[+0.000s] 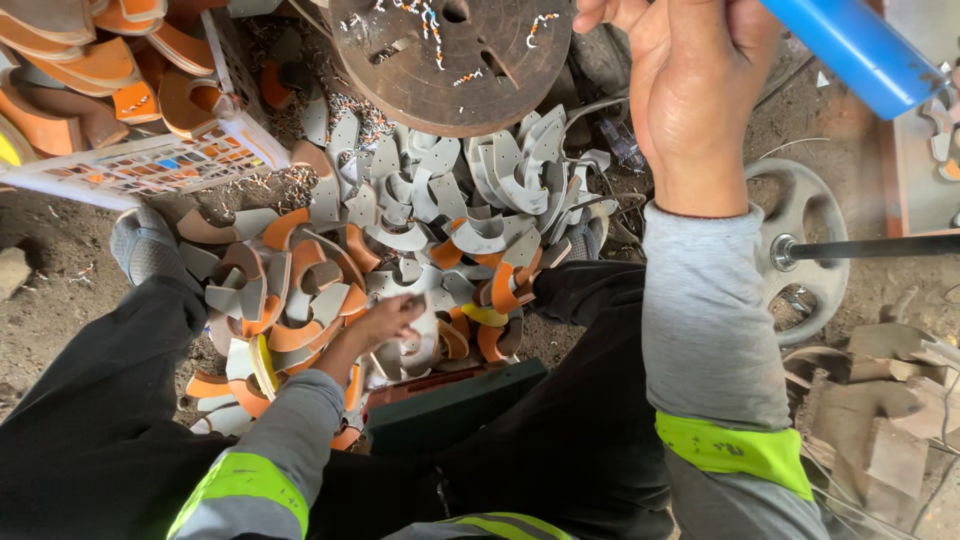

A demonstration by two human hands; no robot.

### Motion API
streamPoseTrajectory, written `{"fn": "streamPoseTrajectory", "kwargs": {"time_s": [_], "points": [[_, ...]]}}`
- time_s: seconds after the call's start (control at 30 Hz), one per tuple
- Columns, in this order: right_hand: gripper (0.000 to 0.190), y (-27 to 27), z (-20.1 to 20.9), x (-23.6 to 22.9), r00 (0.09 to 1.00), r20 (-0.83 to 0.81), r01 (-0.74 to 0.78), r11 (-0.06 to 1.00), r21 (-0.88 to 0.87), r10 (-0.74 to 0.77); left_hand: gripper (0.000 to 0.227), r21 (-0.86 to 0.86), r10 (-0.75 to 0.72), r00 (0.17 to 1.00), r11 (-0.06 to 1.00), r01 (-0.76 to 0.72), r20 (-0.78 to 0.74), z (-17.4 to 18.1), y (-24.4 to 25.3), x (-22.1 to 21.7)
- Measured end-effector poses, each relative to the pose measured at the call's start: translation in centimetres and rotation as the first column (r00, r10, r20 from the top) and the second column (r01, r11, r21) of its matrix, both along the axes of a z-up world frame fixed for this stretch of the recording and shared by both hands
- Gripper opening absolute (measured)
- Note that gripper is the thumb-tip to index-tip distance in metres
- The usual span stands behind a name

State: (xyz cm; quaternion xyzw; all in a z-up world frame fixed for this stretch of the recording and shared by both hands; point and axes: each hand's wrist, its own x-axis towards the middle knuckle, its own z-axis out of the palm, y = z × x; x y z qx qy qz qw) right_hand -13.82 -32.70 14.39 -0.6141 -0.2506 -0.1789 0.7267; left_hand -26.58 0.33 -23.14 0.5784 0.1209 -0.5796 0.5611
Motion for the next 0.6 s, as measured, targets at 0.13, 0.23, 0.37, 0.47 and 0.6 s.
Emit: {"fn": "streamPoseTrajectory", "kwargs": {"time_s": [0.13, 0.23, 0.37, 0.47, 0.6], "points": [[0.021, 0.3, 0.2, -0.1, 1.000, -0.004, 0.018, 1.000, -0.023, -0.018, 0.074, -0.273, 0.178, 0.959, 0.933, -0.236, -0.219, 5.8, -2.1, 3.8], [0.020, 0.8, 0.5, 0.0, 1.000, -0.016, 0.010, 1.000, 0.022, -0.010, 0.072, -0.317, 0.051, 0.987, 0.943, -0.099, -0.155, 10.6, -3.5, 4.7], [0.020, 1.3, 1.4, 0.4, 0.998, -0.042, 0.050, 0.998, 0.040, -0.049, 0.063, -0.360, -0.066, 0.997, 0.932, 0.046, -0.043, 17.2, -4.3, 4.7], [0.023, 1.6, 1.7, 0.3, 0.999, -0.035, 0.036, 0.998, 0.043, -0.035, 0.058, -0.297, 0.317, 0.886, 0.857, -0.421, -0.340, 21.6, -2.9, 4.8], [0.023, 2.0, 1.8, 0.5, 0.999, -0.019, 0.052, 0.997, 0.062, -0.051, 0.064, -0.159, 0.131, 0.990, 0.977, -0.139, -0.060, 25.4, -1.7, 2.7]]}}
